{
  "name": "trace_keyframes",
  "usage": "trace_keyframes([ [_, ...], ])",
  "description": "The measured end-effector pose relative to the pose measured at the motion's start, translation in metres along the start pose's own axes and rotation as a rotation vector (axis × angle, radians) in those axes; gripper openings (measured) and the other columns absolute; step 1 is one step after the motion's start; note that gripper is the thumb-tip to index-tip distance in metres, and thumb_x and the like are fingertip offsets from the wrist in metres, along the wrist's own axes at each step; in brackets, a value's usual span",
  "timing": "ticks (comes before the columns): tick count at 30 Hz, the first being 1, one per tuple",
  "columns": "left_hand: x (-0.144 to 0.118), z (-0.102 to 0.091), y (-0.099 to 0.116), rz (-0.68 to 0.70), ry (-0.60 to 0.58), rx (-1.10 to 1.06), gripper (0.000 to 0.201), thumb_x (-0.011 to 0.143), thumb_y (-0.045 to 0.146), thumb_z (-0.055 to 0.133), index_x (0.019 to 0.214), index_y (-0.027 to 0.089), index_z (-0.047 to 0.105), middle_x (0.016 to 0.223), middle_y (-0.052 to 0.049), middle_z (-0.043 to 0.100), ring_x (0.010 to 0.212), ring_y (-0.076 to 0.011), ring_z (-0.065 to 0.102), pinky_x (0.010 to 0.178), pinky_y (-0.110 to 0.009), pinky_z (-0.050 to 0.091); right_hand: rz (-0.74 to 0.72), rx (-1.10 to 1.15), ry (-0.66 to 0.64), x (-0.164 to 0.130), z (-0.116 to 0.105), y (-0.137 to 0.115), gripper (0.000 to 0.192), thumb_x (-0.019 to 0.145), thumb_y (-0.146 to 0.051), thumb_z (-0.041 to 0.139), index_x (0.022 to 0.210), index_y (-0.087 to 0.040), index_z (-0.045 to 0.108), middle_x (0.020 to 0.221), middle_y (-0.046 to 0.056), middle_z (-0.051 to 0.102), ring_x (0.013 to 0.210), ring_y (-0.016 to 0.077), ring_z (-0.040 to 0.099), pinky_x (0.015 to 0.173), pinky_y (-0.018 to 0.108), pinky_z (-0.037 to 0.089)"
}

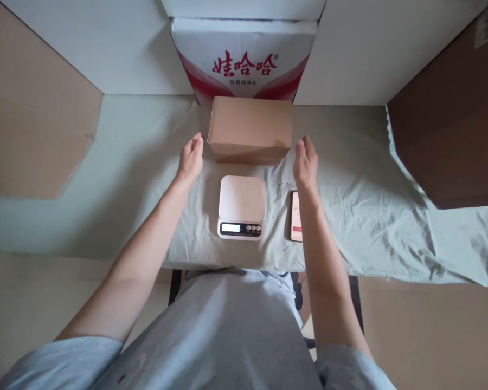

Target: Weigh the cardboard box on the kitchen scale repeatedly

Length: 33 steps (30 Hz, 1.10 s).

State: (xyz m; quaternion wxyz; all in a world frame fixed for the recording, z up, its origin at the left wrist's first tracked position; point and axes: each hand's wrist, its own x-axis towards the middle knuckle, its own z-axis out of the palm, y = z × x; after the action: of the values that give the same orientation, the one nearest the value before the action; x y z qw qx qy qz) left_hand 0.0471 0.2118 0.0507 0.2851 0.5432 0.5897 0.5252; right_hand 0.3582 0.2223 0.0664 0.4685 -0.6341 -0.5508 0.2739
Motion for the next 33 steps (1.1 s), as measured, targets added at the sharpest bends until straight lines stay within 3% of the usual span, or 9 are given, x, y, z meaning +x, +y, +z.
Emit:
trace_keyframes([
  [3,0.005,0.012,0.000,-0.099,0.000,0.030,0.056,0.090,0.063,0.040,0.085,0.012,0.062,0.088,-0.009,0.069,0.101,-0.0220,0.068,0.096,-0.045,0.051,-0.003,0.054,-0.068,0.004,0.016,0.002,0.050,0.091,-0.055,0.037,0.105,-0.015,0.063,0.096,0.008,0.068,0.095,0.0179,0.063,0.084,0.038,0.053],
  [6,-0.005,0.011,0.016,-0.138,0.038,0.034,0.054,0.086,0.065,0.046,0.074,0.014,0.058,0.071,-0.003,0.061,0.087,-0.0197,0.068,0.086,-0.042,0.056,-0.016,0.111,-0.090,-0.012,0.015,-0.011,0.047,0.091,-0.054,0.038,0.093,-0.016,0.065,0.081,0.003,0.064,0.079,0.0137,0.061,0.074,0.031,0.052],
  [9,-0.029,-0.006,0.049,-0.069,0.066,0.029,0.053,0.086,0.065,0.047,0.074,0.015,0.060,0.068,-0.001,0.057,0.080,-0.0172,0.067,0.081,-0.037,0.058,-0.064,0.116,-0.020,-0.040,-0.007,-0.045,0.045,0.091,-0.054,0.042,0.097,-0.018,0.068,0.081,0.002,0.064,0.076,0.0133,0.061,0.071,0.031,0.052],
  [12,-0.065,-0.031,0.088,-0.012,0.054,0.049,0.046,0.089,0.058,0.048,0.088,0.016,0.066,0.071,0.000,0.059,0.077,-0.0147,0.067,0.080,-0.033,0.059,-0.073,0.111,0.052,-0.079,-0.037,-0.083,0.041,0.092,-0.049,0.044,0.110,-0.021,0.069,0.086,0.002,0.067,0.080,0.0140,0.063,0.074,0.031,0.051],
  [15,-0.105,-0.049,0.109,-0.031,0.104,0.090,0.039,0.088,0.052,0.054,0.090,0.016,0.069,0.069,0.001,0.062,0.068,-0.0120,0.065,0.076,-0.029,0.060,-0.027,0.040,0.078,-0.119,-0.056,-0.102,0.041,0.091,-0.049,0.046,0.111,-0.022,0.070,0.085,0.003,0.068,0.080,0.0152,0.064,0.075,0.033,0.051],
  [19,-0.145,-0.056,0.105,-0.123,0.107,0.115,0.036,0.089,0.048,0.055,0.097,0.017,0.071,0.077,-0.002,0.070,0.074,-0.0137,0.069,0.074,-0.028,0.061,0.064,-0.020,0.033,-0.157,-0.060,-0.095,0.040,0.091,-0.049,0.047,0.112,-0.024,0.070,0.090,0.003,0.072,0.089,0.0178,0.066,0.084,0.036,0.051],
  [22,-0.161,-0.055,0.096,-0.173,0.099,0.125,0.036,0.089,0.047,0.054,0.102,0.018,0.071,0.090,-0.005,0.075,0.084,-0.0166,0.072,0.082,-0.031,0.062,0.102,-0.015,0.011,-0.171,-0.056,-0.084,0.040,0.092,-0.047,0.046,0.118,-0.025,0.067,0.102,0.004,0.073,0.099,0.0194,0.067,0.090,0.039,0.050],
  [26,-0.170,-0.054,0.093,-0.210,0.081,0.098,0.034,0.090,0.043,0.054,0.107,0.019,0.071,0.100,-0.006,0.076,0.094,-0.0181,0.073,0.087,-0.032,0.061,0.090,-0.025,-0.017,-0.177,-0.056,-0.076,0.041,0.091,-0.046,0.047,0.119,-0.023,0.066,0.104,0.005,0.073,0.102,0.0201,0.066,0.091,0.040,0.050],
  [33,-0.177,-0.056,0.092,-0.236,0.058,0.077,0.036,0.089,0.042,0.056,0.114,0.019,0.068,0.105,-0.007,0.076,0.097,-0.0188,0.073,0.086,-0.032,0.062,0.122,-0.029,-0.042,-0.182,-0.060,-0.065,0.042,0.090,-0.047,0.048,0.120,-0.023,0.065,0.099,0.005,0.074,0.089,0.0183,0.066,0.080,0.038,0.053],
])
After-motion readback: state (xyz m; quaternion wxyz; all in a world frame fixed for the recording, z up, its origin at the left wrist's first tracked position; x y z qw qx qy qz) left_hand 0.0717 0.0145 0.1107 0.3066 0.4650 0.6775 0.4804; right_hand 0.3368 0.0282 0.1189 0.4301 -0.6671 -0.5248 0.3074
